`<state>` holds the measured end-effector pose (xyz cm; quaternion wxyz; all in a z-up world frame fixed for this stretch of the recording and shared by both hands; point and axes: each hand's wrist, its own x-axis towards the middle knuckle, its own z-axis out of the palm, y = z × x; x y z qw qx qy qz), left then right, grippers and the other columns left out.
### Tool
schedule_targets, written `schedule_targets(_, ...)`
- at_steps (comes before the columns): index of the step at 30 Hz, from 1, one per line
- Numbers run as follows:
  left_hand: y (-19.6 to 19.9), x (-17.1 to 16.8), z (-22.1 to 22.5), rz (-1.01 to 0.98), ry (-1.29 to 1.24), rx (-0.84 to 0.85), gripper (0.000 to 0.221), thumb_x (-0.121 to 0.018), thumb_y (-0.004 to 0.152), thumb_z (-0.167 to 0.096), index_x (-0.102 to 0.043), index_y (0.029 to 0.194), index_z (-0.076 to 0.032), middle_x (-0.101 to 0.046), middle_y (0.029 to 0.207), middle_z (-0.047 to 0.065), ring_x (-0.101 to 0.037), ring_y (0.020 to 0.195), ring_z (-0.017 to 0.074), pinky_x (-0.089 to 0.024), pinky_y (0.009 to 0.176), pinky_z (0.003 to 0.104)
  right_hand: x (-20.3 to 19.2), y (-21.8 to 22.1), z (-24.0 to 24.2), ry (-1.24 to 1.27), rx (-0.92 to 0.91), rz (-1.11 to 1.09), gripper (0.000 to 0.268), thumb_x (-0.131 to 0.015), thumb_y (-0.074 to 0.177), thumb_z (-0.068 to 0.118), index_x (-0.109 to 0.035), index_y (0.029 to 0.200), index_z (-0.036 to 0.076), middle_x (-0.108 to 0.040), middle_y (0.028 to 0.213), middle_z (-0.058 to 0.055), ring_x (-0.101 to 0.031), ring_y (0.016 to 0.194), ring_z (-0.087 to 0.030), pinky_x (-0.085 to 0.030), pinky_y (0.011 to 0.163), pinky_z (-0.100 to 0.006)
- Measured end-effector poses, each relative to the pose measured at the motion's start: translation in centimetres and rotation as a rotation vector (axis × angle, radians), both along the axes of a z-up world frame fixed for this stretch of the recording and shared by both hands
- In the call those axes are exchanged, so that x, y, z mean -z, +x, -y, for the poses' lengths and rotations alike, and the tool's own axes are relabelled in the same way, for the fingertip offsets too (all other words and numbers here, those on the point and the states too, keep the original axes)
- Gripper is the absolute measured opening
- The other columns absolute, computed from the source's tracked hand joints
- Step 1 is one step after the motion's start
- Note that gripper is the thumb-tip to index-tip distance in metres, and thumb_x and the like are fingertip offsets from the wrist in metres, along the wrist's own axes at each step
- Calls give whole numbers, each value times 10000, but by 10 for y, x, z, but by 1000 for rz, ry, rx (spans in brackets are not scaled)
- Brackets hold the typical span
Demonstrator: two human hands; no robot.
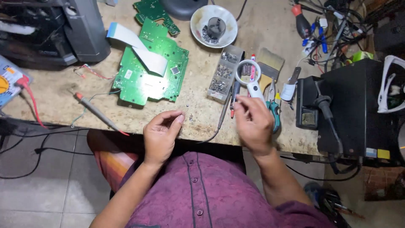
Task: Soldering and inspecting components on a circuit board at a repair bench.
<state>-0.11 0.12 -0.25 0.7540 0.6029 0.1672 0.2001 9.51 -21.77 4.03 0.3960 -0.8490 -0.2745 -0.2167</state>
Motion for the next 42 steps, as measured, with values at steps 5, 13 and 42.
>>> schedule_targets(5,4,-5,-2,-51,-167,56,193,-773,903,-4,-724,1084,44,-784,950,151,-725,876,141,-619,802,283,-27,3,67,-407,404,-128,212,-682,1002,83,-703,1178,-34,-663,977,-183,-683,855,-406,-546,730,-494)
schedule_targets(13,22,15,10,-18,-554,103,194,-722,960,-68,-689,1129,22,-782,993,175,-775,892,201,-643,800,274,10,11,113,-762,606,-591,425,-651,1034,577,-702,1065,156,-777,940,-82,-740,974,-417,-555,861,-571)
schedule_targets(42,30,-5,11,53,-554,47,209,-777,929,-73,-715,1100,29,-769,993,185,-763,901,181,-650,820,262,-12,-30,47,0,-58,-666,247,-620,1033,226,-719,948,16,-692,1167,-184,-650,1114,-293,-454,1053,-464)
